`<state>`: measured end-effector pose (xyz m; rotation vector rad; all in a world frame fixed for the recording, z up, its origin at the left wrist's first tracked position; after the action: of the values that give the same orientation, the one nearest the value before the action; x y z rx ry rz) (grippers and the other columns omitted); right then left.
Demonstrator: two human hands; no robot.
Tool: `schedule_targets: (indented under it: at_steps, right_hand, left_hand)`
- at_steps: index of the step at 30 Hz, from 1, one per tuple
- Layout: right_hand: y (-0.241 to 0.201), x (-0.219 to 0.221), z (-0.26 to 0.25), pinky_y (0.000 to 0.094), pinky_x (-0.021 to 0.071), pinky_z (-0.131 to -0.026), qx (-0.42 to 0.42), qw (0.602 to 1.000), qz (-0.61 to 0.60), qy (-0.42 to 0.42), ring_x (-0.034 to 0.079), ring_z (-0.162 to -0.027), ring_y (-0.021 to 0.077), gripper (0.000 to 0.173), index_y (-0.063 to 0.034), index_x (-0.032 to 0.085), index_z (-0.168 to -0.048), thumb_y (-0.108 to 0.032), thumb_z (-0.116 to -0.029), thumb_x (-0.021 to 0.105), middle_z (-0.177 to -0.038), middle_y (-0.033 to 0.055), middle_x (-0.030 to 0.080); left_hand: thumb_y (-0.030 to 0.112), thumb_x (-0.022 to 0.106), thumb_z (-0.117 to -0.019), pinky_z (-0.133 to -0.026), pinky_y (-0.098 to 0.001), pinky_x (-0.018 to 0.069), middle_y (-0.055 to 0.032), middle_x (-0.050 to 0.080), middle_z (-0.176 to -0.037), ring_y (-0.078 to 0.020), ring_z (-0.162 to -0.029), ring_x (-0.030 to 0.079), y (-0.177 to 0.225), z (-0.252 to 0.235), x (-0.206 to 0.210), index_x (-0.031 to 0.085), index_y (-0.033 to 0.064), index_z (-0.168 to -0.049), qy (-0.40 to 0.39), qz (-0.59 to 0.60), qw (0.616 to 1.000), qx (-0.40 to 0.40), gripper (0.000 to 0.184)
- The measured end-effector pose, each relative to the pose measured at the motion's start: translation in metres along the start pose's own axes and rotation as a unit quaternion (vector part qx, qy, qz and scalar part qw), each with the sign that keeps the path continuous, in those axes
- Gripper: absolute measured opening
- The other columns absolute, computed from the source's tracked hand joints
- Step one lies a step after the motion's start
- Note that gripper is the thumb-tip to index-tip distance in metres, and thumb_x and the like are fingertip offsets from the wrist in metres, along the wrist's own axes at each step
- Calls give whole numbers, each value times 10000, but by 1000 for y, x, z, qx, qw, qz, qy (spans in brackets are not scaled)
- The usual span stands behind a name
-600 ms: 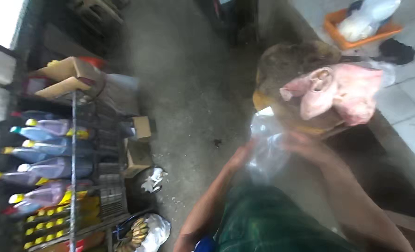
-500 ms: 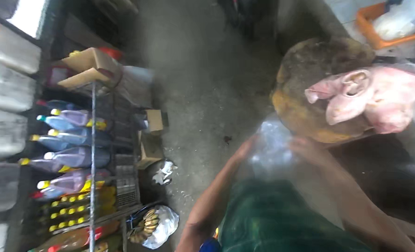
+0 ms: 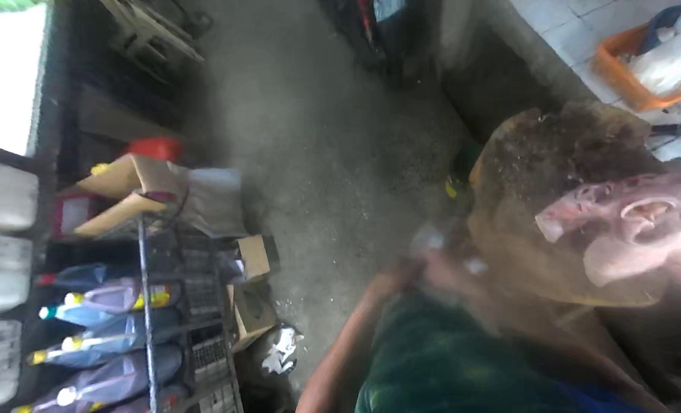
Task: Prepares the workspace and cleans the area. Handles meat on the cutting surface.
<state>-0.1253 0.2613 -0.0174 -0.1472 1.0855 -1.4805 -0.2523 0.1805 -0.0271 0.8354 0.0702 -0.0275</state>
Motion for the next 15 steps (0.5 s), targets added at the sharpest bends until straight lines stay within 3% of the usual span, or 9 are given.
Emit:
schedule_targets:
  at_steps: [3, 5, 7, 8, 9, 11, 13, 14, 15]
  right_hand:
    - [-11, -39, -62, 501, 549, -849, -26, 995, -97, -19, 657, -878, 278, 402, 35, 680, -1124, -335, -971, 706, -989, 185, 685]
    - [4, -74, -94, 375, 588, -760, 17, 954, -295, 51, 659, -765, 194, 430, 48, 629, -1233, -306, -996, 684, -967, 156, 688]
    - [17, -110, -118, 350, 584, -677, 102, 906, -386, 140, 637, -710, 191, 456, -2, 561, -1323, -293, -998, 694, -996, 148, 653]
    - [18, -126, -127, 364, 591, -718, 118, 917, -342, 167, 661, -787, 197, 479, -26, 558, -1346, -294, -983, 718, -1074, 146, 663]
    - [14, -141, -134, 422, 579, -877, 98, 946, -251, 178, 674, -1006, 212, 523, -53, 556, -1385, -292, -961, 746, -1245, 143, 654]
    - [-9, -164, -146, 609, 359, -1166, -29, 981, -32, 187, 369, -1479, 307, 586, -218, 600, -1420, -371, -886, 789, -1607, 126, 392]
    - [-46, -176, -169, 732, 138, -1204, -127, 975, 97, 152, 101, -1566, 431, 371, -360, 730, -1264, -404, -895, 731, -1676, 146, 274]
    - [-54, -175, -190, 739, 136, -1198, -123, 976, 128, 128, 176, -1550, 434, 273, -331, 767, -1186, -389, -928, 702, -1613, 135, 404]
    - [-52, -175, -213, 715, 254, -1175, -73, 981, 135, 116, 394, -1461, 396, 238, -234, 780, -1138, -356, -950, 699, -1439, 118, 599]
  left_hand:
    - [156, 421, -1092, -838, -430, 615, -148, 722, -997, -240, -883, 721, 10, -37, -53, 618, -66, -1193, 33, 285, 957, 30, 314]
    - [211, 287, -1110, -819, -440, 611, -157, 701, -935, -257, -854, 712, 29, -52, -98, 583, -23, -1135, 93, 484, 867, 74, 378]
    - [325, 274, -1099, -604, -344, 576, -44, 603, -671, -164, -602, 621, 51, -66, -138, 589, 86, -857, 130, 576, 802, 94, 464]
    - [323, 290, -1094, -500, -286, 519, 3, 532, -581, -114, -494, 540, 65, -75, -152, 567, 113, -768, 138, 572, 803, 88, 477]
    - [286, 301, -1096, -454, -251, 480, 21, 503, -550, -85, -450, 494, 79, -87, -161, 560, 115, -763, 148, 525, 834, 81, 455]
    - [196, 396, -1102, -434, -219, 416, 31, 491, -575, -58, -452, 442, 109, -123, -170, 630, 59, -908, 175, 334, 924, 67, 334]
    - [190, 474, -1083, -479, -210, 448, 15, 592, -659, -49, -514, 507, 146, -164, -168, 700, 40, -1046, 81, 150, 982, 77, 273]
    - [198, 522, -1067, -499, -211, 464, -1, 631, -705, -53, -543, 535, 164, -185, -166, 720, 49, -1088, 26, 57, 994, 84, 249]
    - [224, 585, -1042, -544, -238, 492, -24, 660, -771, -79, -598, 570, 181, -207, -167, 715, 80, -1142, -3, -69, 994, 88, 218]
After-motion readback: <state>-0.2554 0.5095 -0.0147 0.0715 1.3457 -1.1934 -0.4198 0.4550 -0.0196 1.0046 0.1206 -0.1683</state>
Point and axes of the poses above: each hand's wrist, its own z-axis away from the middle knuckle, its own x-axis out of the palm, y = z × x, the point moved 3 cm from there along -z, towards the middle knuckle
